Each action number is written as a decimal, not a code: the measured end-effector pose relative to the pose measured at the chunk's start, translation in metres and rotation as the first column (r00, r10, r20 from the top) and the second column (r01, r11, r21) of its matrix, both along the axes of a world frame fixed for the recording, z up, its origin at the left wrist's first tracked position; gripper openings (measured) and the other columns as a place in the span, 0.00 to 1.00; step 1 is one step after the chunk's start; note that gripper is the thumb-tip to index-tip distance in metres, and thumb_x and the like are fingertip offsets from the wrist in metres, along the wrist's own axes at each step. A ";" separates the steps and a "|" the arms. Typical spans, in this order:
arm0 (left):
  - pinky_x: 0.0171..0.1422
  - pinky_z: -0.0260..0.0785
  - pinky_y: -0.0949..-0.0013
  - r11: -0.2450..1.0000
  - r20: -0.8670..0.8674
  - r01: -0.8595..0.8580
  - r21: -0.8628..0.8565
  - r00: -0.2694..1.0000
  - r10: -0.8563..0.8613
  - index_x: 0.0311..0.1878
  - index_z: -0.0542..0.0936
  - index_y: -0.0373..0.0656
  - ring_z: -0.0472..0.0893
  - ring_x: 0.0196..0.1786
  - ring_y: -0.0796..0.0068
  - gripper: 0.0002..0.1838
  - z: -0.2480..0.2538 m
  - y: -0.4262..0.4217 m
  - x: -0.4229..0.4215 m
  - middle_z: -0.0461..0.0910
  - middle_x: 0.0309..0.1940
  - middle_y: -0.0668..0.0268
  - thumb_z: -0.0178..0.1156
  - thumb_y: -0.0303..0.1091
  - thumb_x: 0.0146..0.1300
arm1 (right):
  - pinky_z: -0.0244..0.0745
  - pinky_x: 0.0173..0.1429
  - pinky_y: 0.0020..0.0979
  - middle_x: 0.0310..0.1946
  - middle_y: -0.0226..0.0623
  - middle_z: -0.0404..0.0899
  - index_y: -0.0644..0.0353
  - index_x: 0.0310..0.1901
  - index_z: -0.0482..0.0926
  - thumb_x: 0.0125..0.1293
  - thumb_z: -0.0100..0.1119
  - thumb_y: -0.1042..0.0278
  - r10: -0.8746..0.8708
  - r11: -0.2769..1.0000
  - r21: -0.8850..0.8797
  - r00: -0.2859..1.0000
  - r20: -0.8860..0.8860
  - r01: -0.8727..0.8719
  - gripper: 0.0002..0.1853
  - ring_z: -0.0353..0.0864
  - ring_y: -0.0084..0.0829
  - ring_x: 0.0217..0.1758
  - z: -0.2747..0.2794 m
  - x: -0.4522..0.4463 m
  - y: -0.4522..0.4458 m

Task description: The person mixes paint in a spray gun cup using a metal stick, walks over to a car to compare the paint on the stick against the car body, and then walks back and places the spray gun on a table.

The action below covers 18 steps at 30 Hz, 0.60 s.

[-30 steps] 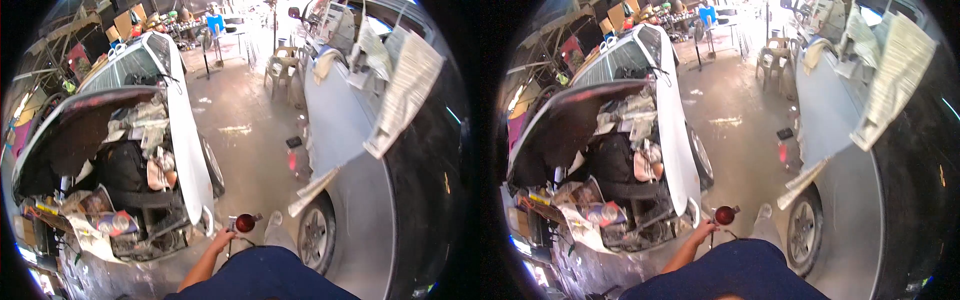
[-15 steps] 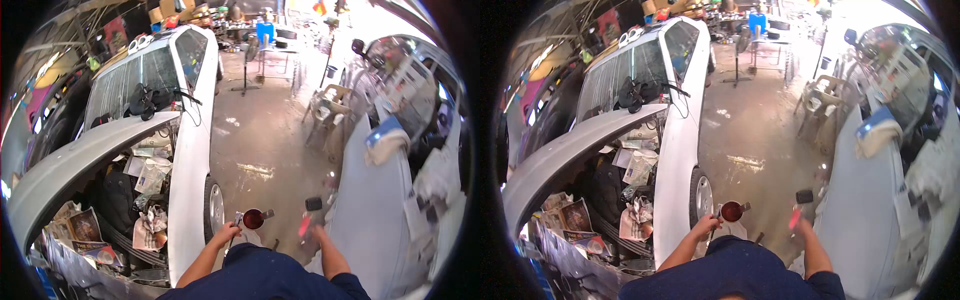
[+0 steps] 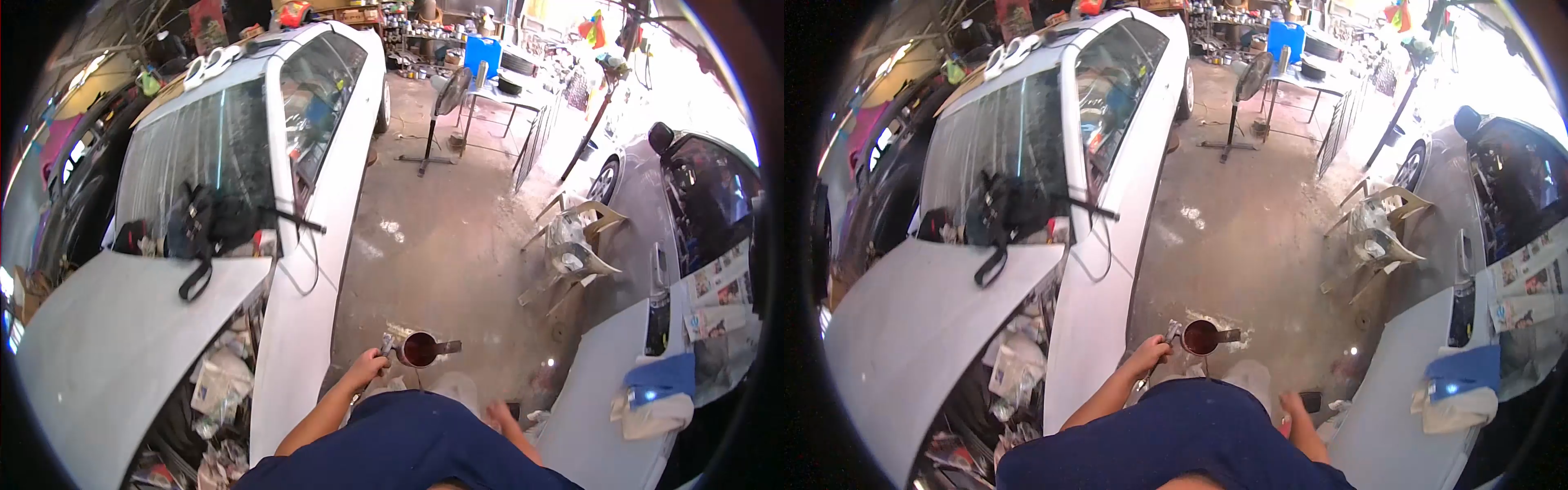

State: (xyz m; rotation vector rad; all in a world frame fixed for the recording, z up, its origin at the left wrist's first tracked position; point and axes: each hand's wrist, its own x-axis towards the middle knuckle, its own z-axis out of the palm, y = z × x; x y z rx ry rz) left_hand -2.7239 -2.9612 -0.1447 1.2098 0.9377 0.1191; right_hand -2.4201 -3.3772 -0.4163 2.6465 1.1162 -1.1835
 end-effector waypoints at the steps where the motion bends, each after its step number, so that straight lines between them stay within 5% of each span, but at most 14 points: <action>1: 0.38 0.70 0.70 1.000 -0.005 -0.007 0.017 1.000 0.007 0.40 0.78 0.36 0.76 0.31 0.75 0.14 0.000 0.024 0.023 0.78 0.30 0.65 0.62 0.37 0.57 | 0.78 0.58 0.48 0.50 0.51 0.84 0.57 0.51 0.85 0.66 0.53 0.58 0.355 0.925 -0.148 0.935 0.018 -0.349 0.19 0.84 0.53 0.52 -0.022 -0.005 -0.015; 2: 0.38 0.70 0.69 0.999 -0.009 -0.014 0.035 1.000 0.014 0.40 0.78 0.36 0.76 0.31 0.75 0.14 -0.001 0.049 0.047 0.77 0.30 0.65 0.63 0.37 0.57 | 0.78 0.58 0.48 0.50 0.51 0.84 0.57 0.51 0.85 0.66 0.53 0.58 0.395 0.895 -0.191 0.915 -0.086 -0.404 0.19 0.84 0.53 0.52 -0.018 -0.009 -0.009; 4: 0.39 0.71 0.70 0.999 -0.033 -0.005 0.033 0.999 0.006 0.40 0.78 0.35 0.76 0.32 0.75 0.13 -0.008 0.104 0.095 0.77 0.31 0.65 0.63 0.35 0.57 | 0.78 0.57 0.49 0.49 0.51 0.84 0.57 0.50 0.85 0.67 0.52 0.58 0.045 0.952 -0.283 0.971 -0.235 -0.113 0.18 0.84 0.52 0.52 0.008 0.012 0.031; 8: 0.37 0.69 0.71 0.990 -0.019 -0.123 -0.063 0.992 0.122 0.40 0.78 0.38 0.75 0.31 0.76 0.10 -0.008 0.204 0.196 0.76 0.31 0.67 0.61 0.33 0.58 | 0.79 0.55 0.49 0.48 0.51 0.84 0.58 0.48 0.85 0.68 0.51 0.57 -0.232 0.927 -0.355 0.932 -0.279 0.124 0.18 0.85 0.52 0.50 0.029 0.100 0.142; 14: 0.33 0.71 0.71 0.944 0.004 -0.327 -0.047 0.945 0.327 0.42 0.78 0.40 0.75 0.27 0.75 0.09 -0.006 0.344 0.328 0.75 0.29 0.66 0.61 0.30 0.58 | 0.79 0.52 0.50 0.47 0.51 0.84 0.60 0.46 0.84 0.70 0.50 0.56 -0.076 0.968 -0.252 0.973 -0.218 0.020 0.18 0.85 0.52 0.49 0.019 0.320 0.350; 18: 0.34 0.70 0.70 0.893 0.056 -0.442 -0.088 0.893 0.448 0.41 0.76 0.41 0.75 0.27 0.77 0.10 0.024 0.434 0.399 0.74 0.27 0.69 0.62 0.34 0.59 | 0.80 0.50 0.51 0.46 0.50 0.84 0.61 0.44 0.84 0.71 0.50 0.56 0.275 0.962 -0.043 0.954 0.119 -0.271 0.18 0.85 0.51 0.47 0.009 0.526 0.578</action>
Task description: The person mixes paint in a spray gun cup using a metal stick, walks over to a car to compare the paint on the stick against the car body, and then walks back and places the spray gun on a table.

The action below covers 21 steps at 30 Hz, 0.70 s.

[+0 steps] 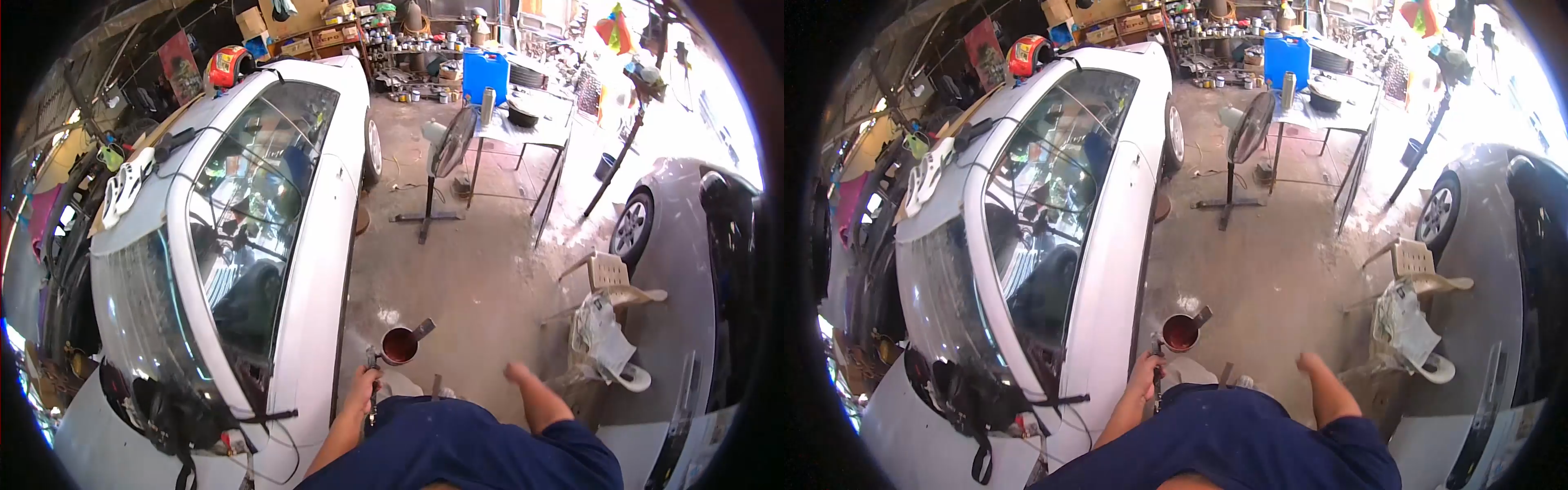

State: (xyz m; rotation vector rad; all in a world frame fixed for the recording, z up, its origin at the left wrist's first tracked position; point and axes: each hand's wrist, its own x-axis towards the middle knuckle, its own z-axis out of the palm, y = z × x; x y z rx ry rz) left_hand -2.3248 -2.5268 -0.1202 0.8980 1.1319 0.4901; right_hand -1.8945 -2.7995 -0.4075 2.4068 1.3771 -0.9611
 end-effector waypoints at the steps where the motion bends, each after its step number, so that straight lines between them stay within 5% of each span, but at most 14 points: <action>1: 0.35 0.70 0.71 0.999 0.021 -0.035 -0.031 0.999 0.035 0.39 0.75 0.43 0.75 0.27 0.78 0.09 0.004 0.024 0.017 0.74 0.28 0.69 0.62 0.34 0.59 | 0.80 0.50 0.49 0.46 0.51 0.84 0.61 0.46 0.84 0.71 0.50 0.56 -0.190 0.977 0.097 0.982 0.006 0.188 0.18 0.84 0.52 0.49 0.048 0.038 0.082; 2: 0.36 0.70 0.71 0.998 0.039 -0.050 -0.032 0.998 0.051 0.39 0.75 0.43 0.75 0.27 0.78 0.08 0.005 0.045 0.029 0.75 0.28 0.69 0.62 0.34 0.59 | 0.79 0.52 0.49 0.45 0.53 0.84 0.61 0.46 0.83 0.72 0.50 0.56 0.126 0.957 0.240 0.979 0.161 -0.163 0.18 0.84 0.54 0.49 0.066 0.083 0.151; 4: 0.37 0.69 0.71 0.997 0.080 -0.072 -0.022 0.994 0.074 0.39 0.75 0.43 0.75 0.27 0.78 0.08 0.001 0.100 0.061 0.75 0.29 0.69 0.63 0.33 0.59 | 0.76 0.58 0.50 0.48 0.57 0.83 0.65 0.50 0.81 0.70 0.55 0.55 -0.279 0.769 0.577 0.957 -0.082 0.274 0.20 0.81 0.55 0.54 0.163 0.119 0.283; 7: 0.36 0.68 0.73 0.997 0.073 -0.080 -0.004 0.994 0.080 0.39 0.76 0.44 0.74 0.27 0.78 0.08 -0.008 0.188 0.106 0.76 0.30 0.69 0.63 0.31 0.59 | 0.77 0.56 0.45 0.45 0.53 0.84 0.64 0.53 0.80 0.70 0.58 0.57 -0.308 0.476 0.730 0.870 -0.384 0.491 0.19 0.83 0.50 0.52 0.204 0.161 0.430; 10: 0.35 0.68 0.74 0.999 0.082 -0.050 -0.015 0.995 0.051 0.39 0.76 0.44 0.74 0.28 0.79 0.07 -0.009 0.282 0.144 0.76 0.30 0.69 0.62 0.30 0.59 | 0.79 0.43 0.34 0.34 0.38 0.84 0.66 0.51 0.79 0.71 0.57 0.64 -0.230 0.434 0.652 0.776 -0.587 0.622 0.15 0.84 0.29 0.36 0.209 0.143 0.511; 12: 0.34 0.67 0.73 1.000 0.041 0.010 0.007 0.999 -0.011 0.38 0.75 0.44 0.75 0.28 0.78 0.07 -0.011 0.346 0.171 0.76 0.29 0.68 0.62 0.30 0.59 | 0.79 0.43 0.34 0.35 0.36 0.85 0.66 0.50 0.79 0.71 0.57 0.65 -0.153 0.607 0.419 0.616 -0.773 0.676 0.14 0.84 0.29 0.36 0.209 0.122 0.533; 13: 0.34 0.67 0.73 0.999 0.048 0.025 0.023 0.999 -0.026 0.38 0.75 0.44 0.75 0.28 0.78 0.07 -0.008 0.379 0.190 0.76 0.29 0.68 0.62 0.31 0.58 | 0.80 0.45 0.36 0.36 0.46 0.86 0.66 0.50 0.82 0.72 0.56 0.60 -0.135 0.707 0.443 0.720 -0.681 0.552 0.17 0.85 0.33 0.37 0.195 0.115 0.540; 15: 0.34 0.67 0.73 0.998 0.038 0.057 0.031 0.998 -0.058 0.38 0.75 0.44 0.76 0.28 0.77 0.07 -0.001 0.430 0.216 0.75 0.28 0.68 0.63 0.31 0.58 | 0.81 0.44 0.34 0.37 0.39 0.85 0.65 0.54 0.80 0.71 0.56 0.63 -0.173 0.787 0.324 0.691 -0.702 0.525 0.16 0.86 0.30 0.39 0.197 0.102 0.555; 17: 0.34 0.68 0.73 0.999 0.028 0.038 0.010 0.999 -0.038 0.39 0.76 0.42 0.76 0.27 0.76 0.08 0.010 0.474 0.242 0.75 0.28 0.68 0.62 0.30 0.57 | 0.81 0.45 0.34 0.39 0.39 0.86 0.65 0.54 0.80 0.72 0.56 0.62 -0.243 0.768 0.280 0.667 -0.705 0.576 0.17 0.87 0.30 0.42 0.222 0.092 0.566; 21: 0.33 0.68 0.73 0.999 0.106 0.006 -0.049 0.994 0.000 0.40 0.75 0.40 0.74 0.27 0.76 0.10 0.005 0.578 0.305 0.75 0.29 0.68 0.63 0.30 0.57 | 0.80 0.47 0.32 0.41 0.40 0.86 0.67 0.53 0.81 0.73 0.55 0.63 -0.410 0.613 0.053 0.374 -0.832 0.788 0.16 0.86 0.28 0.42 0.268 0.108 0.622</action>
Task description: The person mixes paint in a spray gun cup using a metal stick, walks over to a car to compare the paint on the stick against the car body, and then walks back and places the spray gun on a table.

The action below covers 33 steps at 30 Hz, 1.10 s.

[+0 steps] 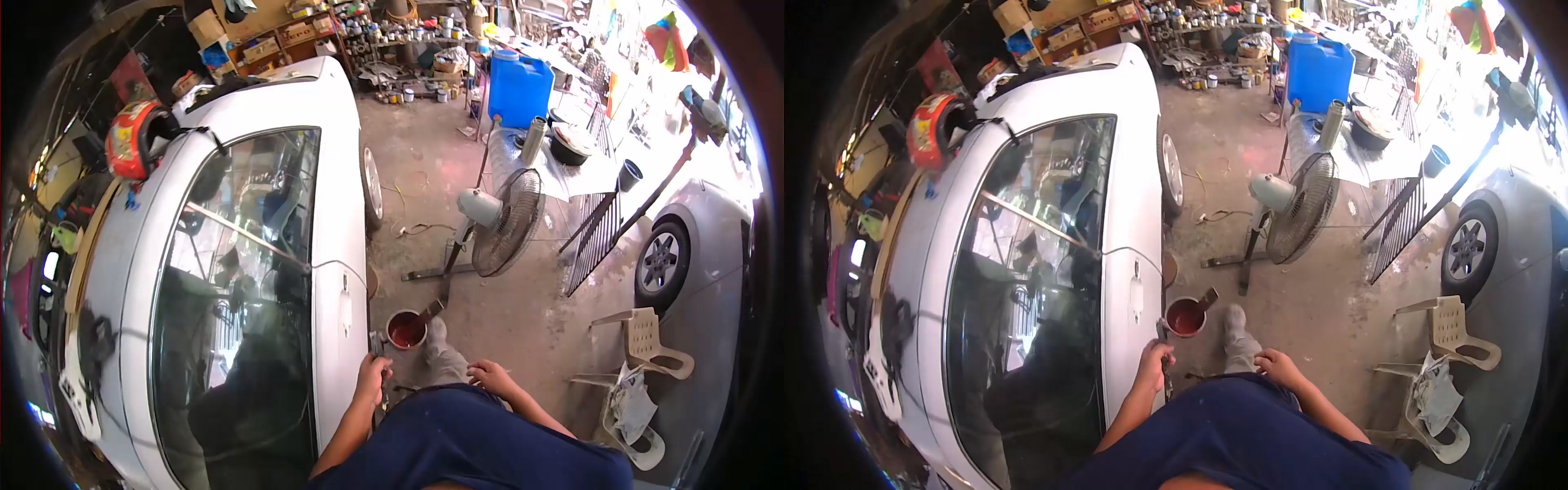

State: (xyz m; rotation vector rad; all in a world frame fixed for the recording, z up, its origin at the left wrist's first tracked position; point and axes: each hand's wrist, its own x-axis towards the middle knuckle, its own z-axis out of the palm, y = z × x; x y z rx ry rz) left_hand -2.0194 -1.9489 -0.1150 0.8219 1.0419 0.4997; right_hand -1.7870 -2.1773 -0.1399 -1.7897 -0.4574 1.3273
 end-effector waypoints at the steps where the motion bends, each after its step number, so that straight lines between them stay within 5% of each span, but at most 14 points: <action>1: 0.33 0.67 0.73 1.000 0.028 -0.021 -0.022 0.999 0.021 0.40 0.75 0.39 0.74 0.27 0.77 0.10 0.000 0.024 0.019 0.75 0.29 0.68 0.63 0.31 0.57 | 0.80 0.47 0.31 0.41 0.39 0.86 0.67 0.53 0.81 0.73 0.55 0.63 0.048 0.999 0.019 0.996 0.075 -0.050 0.16 0.86 0.28 0.42 0.003 0.014 0.022; 5: 0.33 0.67 0.72 0.997 0.064 -0.078 -0.021 0.995 0.079 0.42 0.76 0.39 0.74 0.27 0.76 0.11 -0.007 0.122 0.089 0.74 0.29 0.68 0.63 0.30 0.57 | 0.78 0.49 0.31 0.42 0.43 0.85 0.65 0.54 0.81 0.73 0.57 0.62 0.065 0.979 0.170 0.967 0.247 -0.110 0.16 0.85 0.29 0.43 0.031 0.077 0.114; 13: 0.38 0.70 0.71 0.996 0.017 -0.087 0.036 0.996 0.087 0.42 0.76 0.40 0.75 0.30 0.75 0.11 0.040 0.281 0.218 0.75 0.32 0.67 0.62 0.31 0.57 | 0.76 0.53 0.32 0.46 0.41 0.83 0.64 0.57 0.78 0.74 0.58 0.64 -0.009 0.925 0.376 0.988 0.154 -0.050 0.16 0.81 0.30 0.47 0.128 0.201 0.296; 22: 0.54 0.71 0.58 0.997 -0.023 0.031 -0.067 0.999 -0.032 0.45 0.76 0.46 0.74 0.36 0.75 0.10 0.055 0.417 0.341 0.75 0.37 0.69 0.59 0.33 0.61 | 0.75 0.58 0.30 0.50 0.39 0.84 0.65 0.57 0.79 0.73 0.59 0.68 -0.326 0.882 0.344 0.944 -0.050 0.323 0.15 0.83 0.29 0.54 0.126 0.267 0.354; 28: 0.53 0.72 0.58 0.990 -0.006 0.104 -0.096 0.994 -0.105 0.44 0.76 0.45 0.74 0.36 0.74 0.09 0.046 0.525 0.444 0.75 0.37 0.67 0.58 0.32 0.61 | 0.74 0.60 0.29 0.51 0.36 0.84 0.65 0.58 0.78 0.74 0.58 0.68 -0.471 0.823 0.297 0.874 -0.121 0.484 0.15 0.80 0.25 0.56 0.120 0.326 0.451; 33: 0.47 0.74 0.62 0.980 0.005 0.184 -0.069 0.983 -0.184 0.43 0.77 0.42 0.75 0.33 0.74 0.09 0.040 0.626 0.520 0.76 0.35 0.66 0.60 0.32 0.59 | 0.74 0.59 0.28 0.51 0.36 0.84 0.64 0.58 0.78 0.74 0.58 0.67 -0.430 0.856 0.282 0.899 -0.078 0.434 0.15 0.81 0.25 0.55 0.131 0.402 0.573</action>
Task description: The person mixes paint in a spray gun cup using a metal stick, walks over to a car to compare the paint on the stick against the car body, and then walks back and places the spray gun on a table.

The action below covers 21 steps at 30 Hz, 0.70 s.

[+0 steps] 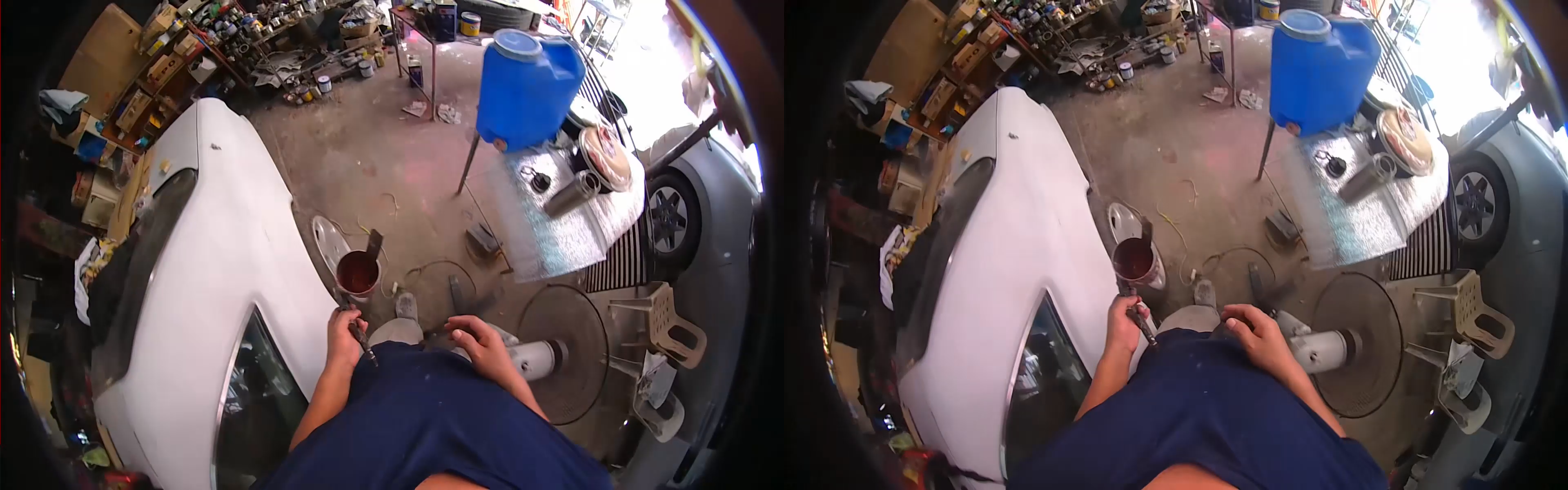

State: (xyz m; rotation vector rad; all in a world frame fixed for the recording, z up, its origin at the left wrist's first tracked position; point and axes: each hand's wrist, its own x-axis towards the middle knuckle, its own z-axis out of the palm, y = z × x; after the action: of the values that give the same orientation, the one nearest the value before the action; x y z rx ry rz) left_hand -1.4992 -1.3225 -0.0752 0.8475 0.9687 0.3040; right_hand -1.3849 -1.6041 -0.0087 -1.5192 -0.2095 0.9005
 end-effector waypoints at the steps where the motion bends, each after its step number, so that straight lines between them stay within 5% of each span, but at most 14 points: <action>1: 0.46 0.74 0.63 1.000 -0.010 0.008 0.004 1.000 -0.008 0.43 0.77 0.42 0.76 0.33 0.74 0.10 0.000 0.019 0.014 0.77 0.35 0.66 0.60 0.31 0.59 | 0.74 0.59 0.28 0.51 0.36 0.84 0.64 0.58 0.78 0.74 0.58 0.67 0.041 0.999 -0.020 0.999 0.025 -0.040 0.16 0.81 0.25 0.54 0.009 0.018 0.024; 7: 0.42 0.72 0.68 0.996 -0.015 0.068 0.055 0.998 -0.067 0.46 0.77 0.41 0.80 0.34 0.72 0.12 0.004 0.115 0.100 0.79 0.35 0.66 0.62 0.32 0.60 | 0.76 0.57 0.29 0.50 0.37 0.84 0.65 0.58 0.78 0.74 0.58 0.67 0.080 0.993 -0.095 0.978 0.195 -0.063 0.16 0.81 0.26 0.53 0.029 0.107 0.129; 12: 0.49 0.71 0.65 0.996 -0.003 0.084 -0.008 0.996 -0.084 0.47 0.76 0.42 0.83 0.40 0.69 0.12 -0.002 0.173 0.177 0.81 0.38 0.65 0.62 0.33 0.61 | 0.76 0.57 0.31 0.51 0.40 0.84 0.65 0.58 0.78 0.74 0.58 0.66 0.048 0.995 -0.100 0.979 0.200 -0.029 0.16 0.83 0.30 0.53 0.008 0.173 0.175; 18: 0.53 0.69 0.61 0.991 0.006 0.135 -0.005 0.991 -0.135 0.47 0.76 0.43 0.84 0.43 0.68 0.13 -0.019 0.239 0.316 0.81 0.39 0.67 0.63 0.34 0.61 | 0.77 0.56 0.34 0.50 0.45 0.84 0.64 0.57 0.79 0.73 0.58 0.64 0.227 0.959 -0.226 0.943 0.245 -0.172 0.17 0.84 0.34 0.52 0.013 0.295 0.248; 21: 0.44 0.70 0.69 0.991 0.043 0.131 0.009 0.990 -0.131 0.46 0.76 0.43 0.81 0.36 0.72 0.14 -0.025 0.270 0.407 0.79 0.37 0.67 0.64 0.35 0.60 | 0.77 0.54 0.35 0.48 0.47 0.84 0.65 0.56 0.79 0.73 0.58 0.64 0.166 0.980 -0.159 0.931 0.324 -0.119 0.16 0.85 0.36 0.50 0.017 0.380 0.284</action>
State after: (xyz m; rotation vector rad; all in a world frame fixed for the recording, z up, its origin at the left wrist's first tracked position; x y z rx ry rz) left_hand -1.0925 -1.0530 -0.1005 0.9025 0.8681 0.2116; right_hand -1.0053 -1.3206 0.0079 -1.8014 -0.5213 0.7756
